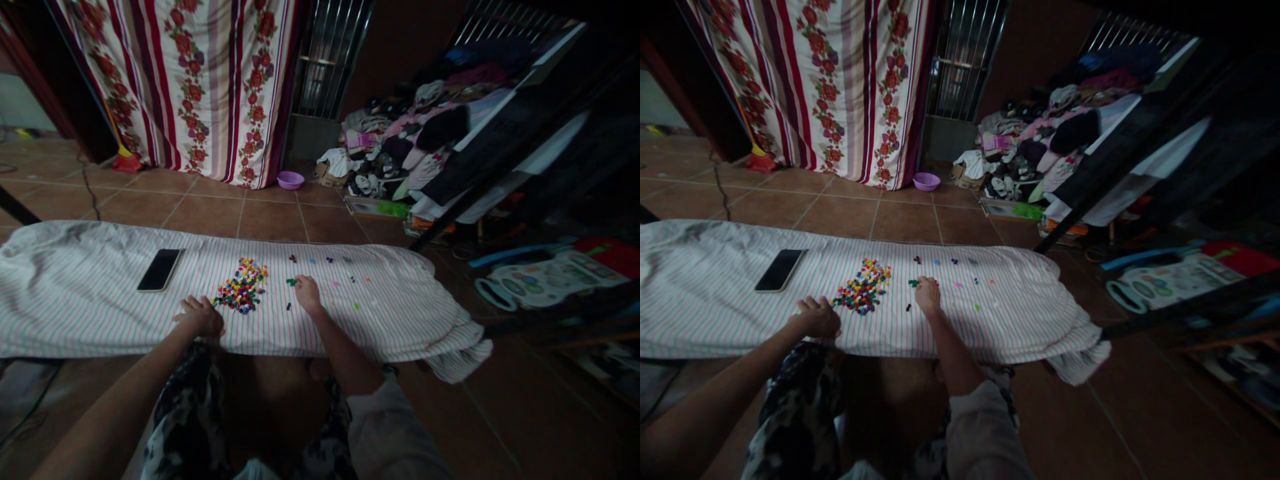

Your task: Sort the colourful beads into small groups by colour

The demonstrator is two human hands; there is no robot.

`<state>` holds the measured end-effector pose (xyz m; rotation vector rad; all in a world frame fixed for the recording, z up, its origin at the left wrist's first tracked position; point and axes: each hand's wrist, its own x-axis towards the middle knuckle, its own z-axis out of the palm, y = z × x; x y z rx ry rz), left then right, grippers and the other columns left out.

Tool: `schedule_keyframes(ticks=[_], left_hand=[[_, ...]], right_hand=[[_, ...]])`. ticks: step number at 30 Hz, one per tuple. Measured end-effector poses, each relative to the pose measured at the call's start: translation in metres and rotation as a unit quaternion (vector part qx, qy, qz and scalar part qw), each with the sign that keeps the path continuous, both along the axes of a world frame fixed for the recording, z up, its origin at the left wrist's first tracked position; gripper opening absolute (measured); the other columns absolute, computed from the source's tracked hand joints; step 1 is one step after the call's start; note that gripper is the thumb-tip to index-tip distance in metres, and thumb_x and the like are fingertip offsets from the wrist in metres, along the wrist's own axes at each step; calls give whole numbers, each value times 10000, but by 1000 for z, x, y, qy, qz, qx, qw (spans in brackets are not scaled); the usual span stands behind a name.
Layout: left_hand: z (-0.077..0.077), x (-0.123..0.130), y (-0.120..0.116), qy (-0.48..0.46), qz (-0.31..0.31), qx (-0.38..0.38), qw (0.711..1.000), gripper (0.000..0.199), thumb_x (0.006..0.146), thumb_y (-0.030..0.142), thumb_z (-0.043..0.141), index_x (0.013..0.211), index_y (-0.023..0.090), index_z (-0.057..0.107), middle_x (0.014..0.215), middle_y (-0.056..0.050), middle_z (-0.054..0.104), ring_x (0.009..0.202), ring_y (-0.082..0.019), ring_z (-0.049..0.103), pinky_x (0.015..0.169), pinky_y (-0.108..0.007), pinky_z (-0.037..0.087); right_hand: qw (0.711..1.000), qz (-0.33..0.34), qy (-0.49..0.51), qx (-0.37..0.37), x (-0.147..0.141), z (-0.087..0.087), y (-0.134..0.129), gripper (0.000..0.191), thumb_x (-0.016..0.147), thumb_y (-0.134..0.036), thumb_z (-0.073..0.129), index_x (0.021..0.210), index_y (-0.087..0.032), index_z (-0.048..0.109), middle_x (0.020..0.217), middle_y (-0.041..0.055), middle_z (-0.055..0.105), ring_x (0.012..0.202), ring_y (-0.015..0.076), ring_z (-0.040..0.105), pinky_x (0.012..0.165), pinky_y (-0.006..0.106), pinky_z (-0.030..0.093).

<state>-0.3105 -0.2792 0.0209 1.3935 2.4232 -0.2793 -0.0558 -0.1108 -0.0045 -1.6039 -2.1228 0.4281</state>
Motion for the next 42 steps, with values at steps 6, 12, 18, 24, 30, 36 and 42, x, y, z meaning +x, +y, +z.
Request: schedule_keyframes(ticks=[6,12,18,24,30,36,42], left_hand=[[18,6,0,-11,20,-69,997,1190,581,618,614,1452,-48,152,1473,-419,77,1365,-582,49,943,-733,252],[21,9,1,-14,26,-75,997,1154,601,562,605,1458,-46,127,1489,-398,60,1377,-562,49,969,-711,261],[15,8,0,-6,30,-50,998,1160,573,552,626,1452,-46,161,1484,-403,73,1371,-573,56,958,-743,235],[16,10,2,-3,42,-66,997,1156,588,559,626,1465,-16,139,1492,-391,40,1382,-555,30,966,-733,237],[25,10,-1,-15,25,-64,998,1177,593,591,632,1459,-34,137,1481,-407,57,1378,-559,54,972,-724,235],[33,11,-5,-31,26,-67,997,1140,625,563,627,1461,-31,130,1492,-393,34,1388,-542,34,994,-703,231],[23,8,-2,-21,32,-63,997,1166,603,573,642,1462,-27,131,1500,-383,38,1392,-537,24,1020,-683,217]], right_hand=[[1000,13,5,-8,0,0,2,327,806,-48,469,994,-181,702,1010,83,676,967,171,607,864,264,436],[1000,15,5,-15,-1,2,2,346,808,-36,455,1017,-177,693,1023,85,678,980,175,610,865,269,438],[1000,16,21,-6,1,2,-1,331,805,-44,468,1011,-182,686,1016,84,673,966,172,602,858,270,437],[998,23,44,27,-4,6,-8,344,798,-44,455,982,-204,698,996,60,661,958,162,591,880,272,439],[994,91,63,24,-22,12,-22,329,832,-71,458,1005,-219,696,1030,53,654,965,158,592,884,267,448],[987,153,54,-2,-46,11,-43,296,851,-115,478,1023,-228,692,1035,46,655,982,162,587,891,266,447],[988,149,25,-24,-65,8,-62,338,828,-85,481,1087,-204,664,1051,72,627,1001,172,580,908,267,434]])
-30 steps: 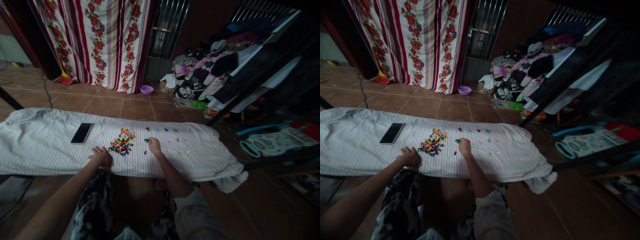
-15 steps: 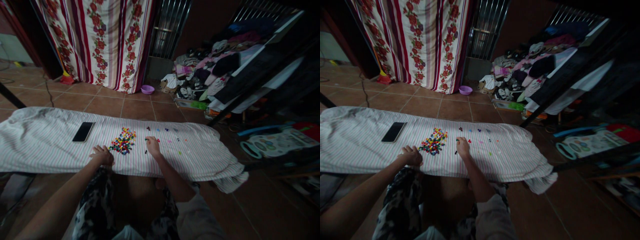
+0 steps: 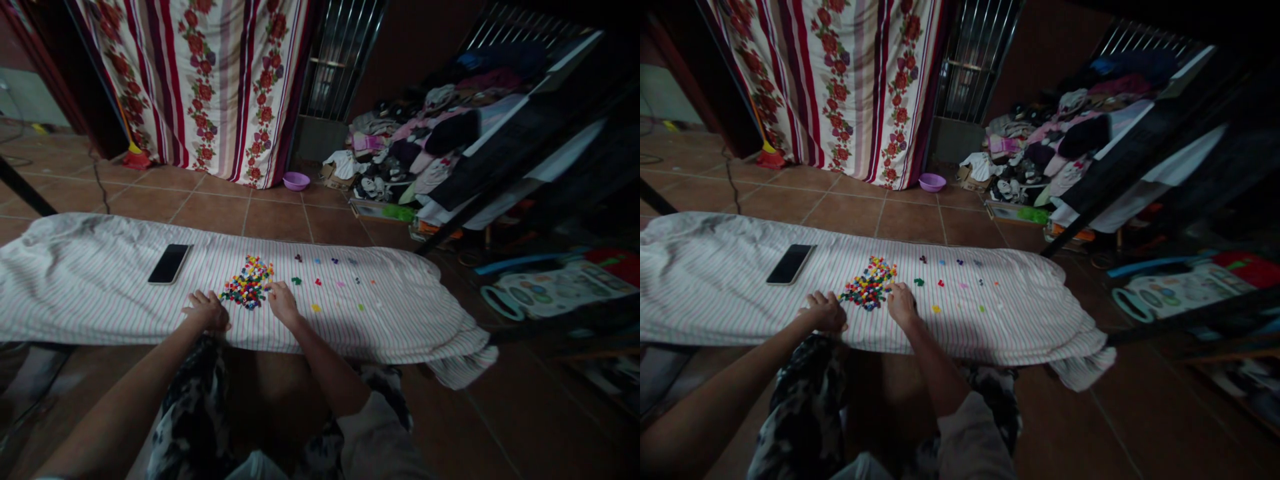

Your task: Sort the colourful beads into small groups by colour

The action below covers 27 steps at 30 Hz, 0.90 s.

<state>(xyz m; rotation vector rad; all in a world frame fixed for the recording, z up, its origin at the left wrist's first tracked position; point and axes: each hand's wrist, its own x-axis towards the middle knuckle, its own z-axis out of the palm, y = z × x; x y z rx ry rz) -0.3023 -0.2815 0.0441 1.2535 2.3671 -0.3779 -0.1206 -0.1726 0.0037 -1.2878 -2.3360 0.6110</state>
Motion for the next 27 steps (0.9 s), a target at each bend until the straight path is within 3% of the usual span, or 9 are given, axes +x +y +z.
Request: schedule_keyframes(ticks=[7,14,22,27], left_hand=[[-12,-8,1,10,-23,25,999,1149,577,569,644,1444,-38,194,1476,-407,117,1377,-557,86,992,-688,248],[-10,-6,-6,24,-28,57,998,1087,616,544,636,1432,-42,221,1466,-408,157,1374,-546,131,1000,-666,257],[-22,-8,-12,50,-40,106,992,1012,665,539,625,1426,-12,249,1440,-399,226,1359,-534,194,988,-647,269],[-28,-10,-17,68,-48,130,988,1023,678,604,619,1430,2,275,1453,-368,248,1366,-515,208,1036,-594,258]], right_hand=[[1000,-18,-4,-9,-4,-2,-4,345,832,-73,456,1100,-194,636,1079,63,611,1037,156,559,947,251,390],[998,-62,-32,-9,-10,5,-6,300,820,-83,471,1054,-170,638,1036,83,617,1013,177,555,901,263,398],[993,-99,-51,-26,-15,10,-4,221,830,-109,513,1000,-167,641,1019,87,628,937,171,578,805,243,401],[995,-80,-42,-38,-14,11,0,192,806,-72,524,905,-181,647,964,56,646,922,158,584,789,228,395]])
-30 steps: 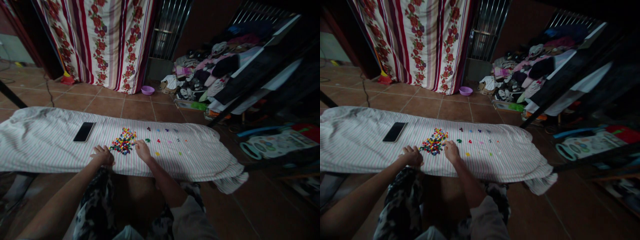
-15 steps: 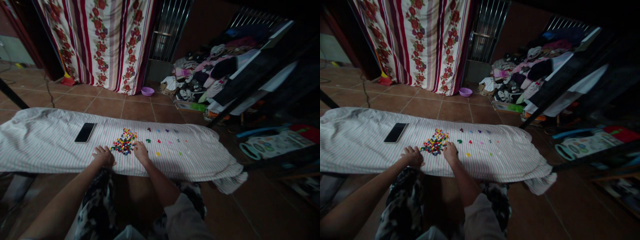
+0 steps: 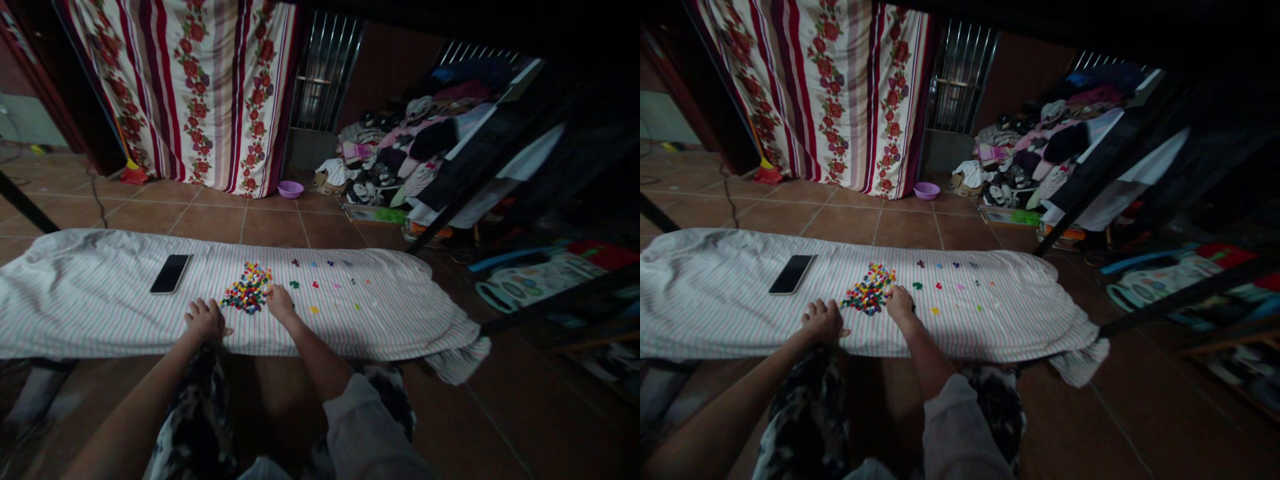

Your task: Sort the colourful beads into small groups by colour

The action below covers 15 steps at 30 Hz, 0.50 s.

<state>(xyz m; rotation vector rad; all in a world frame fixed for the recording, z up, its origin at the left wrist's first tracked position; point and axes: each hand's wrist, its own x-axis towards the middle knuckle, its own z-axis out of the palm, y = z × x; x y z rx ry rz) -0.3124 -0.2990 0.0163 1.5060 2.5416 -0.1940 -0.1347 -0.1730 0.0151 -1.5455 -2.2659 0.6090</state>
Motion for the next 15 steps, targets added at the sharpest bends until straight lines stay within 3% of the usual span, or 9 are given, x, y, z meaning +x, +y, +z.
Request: schedule_keyframes(ticks=[6,15], left_hand=[[-18,4,-17,52,-49,96,993,823,822,597,458,1424,48,347,1464,-346,271,1386,-460,237,1064,-591,242],[-39,34,-17,102,-29,269,957,642,898,383,323,1306,-98,443,1351,-380,411,1345,-425,345,1062,-580,296]], right_hand=[[1000,-4,14,-10,1,2,-2,211,807,-74,514,927,-193,641,939,43,659,890,152,592,764,232,397],[995,8,95,21,29,-1,9,204,816,-141,528,943,-220,668,924,24,677,841,134,611,765,220,436]])
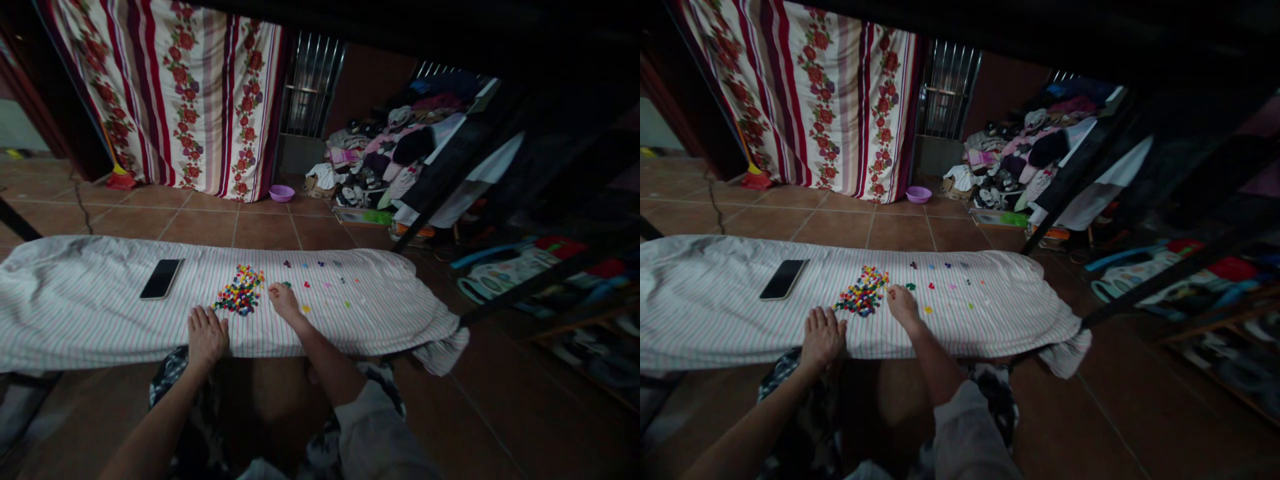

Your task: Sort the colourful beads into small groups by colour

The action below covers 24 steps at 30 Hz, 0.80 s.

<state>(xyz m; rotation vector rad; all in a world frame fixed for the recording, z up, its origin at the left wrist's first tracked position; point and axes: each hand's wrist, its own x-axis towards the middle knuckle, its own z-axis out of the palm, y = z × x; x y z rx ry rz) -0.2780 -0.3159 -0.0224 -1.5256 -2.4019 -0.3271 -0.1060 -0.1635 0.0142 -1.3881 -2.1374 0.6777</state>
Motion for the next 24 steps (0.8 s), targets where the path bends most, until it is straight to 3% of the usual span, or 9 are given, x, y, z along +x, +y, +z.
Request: schedule_keyframes(ticks=[11,18,24], left_hand=[[17,20,13,-64,44,12,997,634,844,290,296,1288,-139,439,1376,-332,425,1370,-379,322,1130,-502,246],[19,26,17,-63,65,21,996,628,852,284,277,1305,-124,429,1392,-317,418,1380,-373,304,1131,-498,242],[15,25,19,-69,61,21,996,626,858,291,296,1323,-109,419,1409,-315,397,1393,-370,280,1137,-507,221]], right_hand=[[992,-120,-29,-7,63,2,25,264,829,-120,466,953,-211,680,970,33,696,896,149,622,776,234,433],[990,-125,-58,-20,60,-1,32,242,823,-100,483,932,-201,673,909,35,703,834,144,627,729,222,417],[992,-110,-56,-12,46,-9,40,228,815,-71,495,917,-175,670,932,48,710,868,138,636,776,223,426]])
